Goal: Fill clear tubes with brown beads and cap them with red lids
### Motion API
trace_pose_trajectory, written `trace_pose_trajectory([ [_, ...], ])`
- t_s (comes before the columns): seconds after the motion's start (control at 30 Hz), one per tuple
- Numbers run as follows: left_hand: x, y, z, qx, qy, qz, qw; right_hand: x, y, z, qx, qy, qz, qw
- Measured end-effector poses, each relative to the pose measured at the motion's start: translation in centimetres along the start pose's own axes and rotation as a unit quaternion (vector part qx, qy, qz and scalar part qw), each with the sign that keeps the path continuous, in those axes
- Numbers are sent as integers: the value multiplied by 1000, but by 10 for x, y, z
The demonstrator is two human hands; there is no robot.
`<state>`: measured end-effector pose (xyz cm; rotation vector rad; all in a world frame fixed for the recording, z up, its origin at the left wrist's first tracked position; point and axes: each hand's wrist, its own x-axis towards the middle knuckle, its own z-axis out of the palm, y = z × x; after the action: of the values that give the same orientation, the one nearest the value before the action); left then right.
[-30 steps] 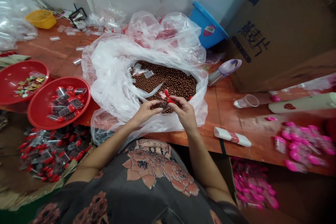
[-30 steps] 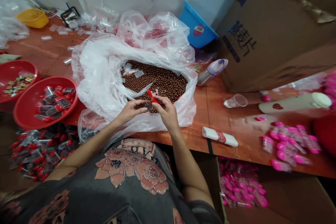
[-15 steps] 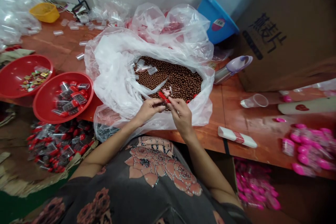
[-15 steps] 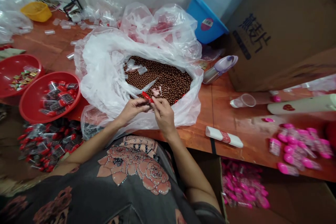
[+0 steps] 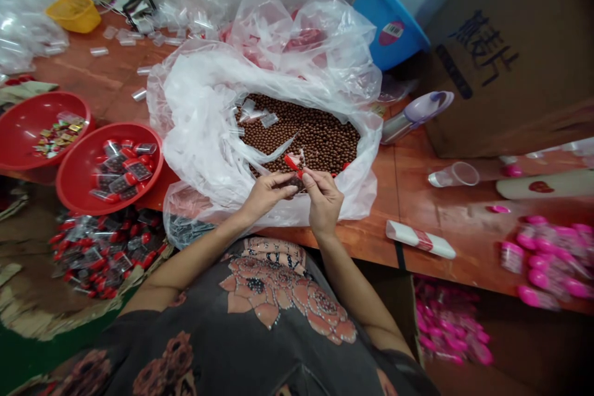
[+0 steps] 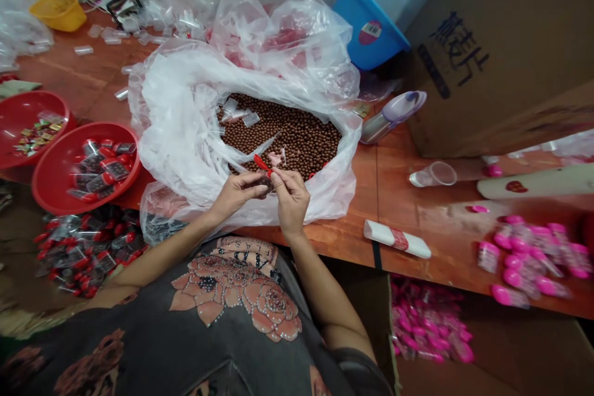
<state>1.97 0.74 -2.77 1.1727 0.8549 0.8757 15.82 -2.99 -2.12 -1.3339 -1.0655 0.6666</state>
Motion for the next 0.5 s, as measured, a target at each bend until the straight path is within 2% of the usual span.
trace_pose_trajectory([
  [0.27, -7, -6, 15, -2, 42, 3, 999, 1, 8, 1, 23, 15, 27, 999],
  [0.5, -4, -2, 6, 28, 41, 15, 999, 13, 5, -15, -26, -80, -67, 994],
])
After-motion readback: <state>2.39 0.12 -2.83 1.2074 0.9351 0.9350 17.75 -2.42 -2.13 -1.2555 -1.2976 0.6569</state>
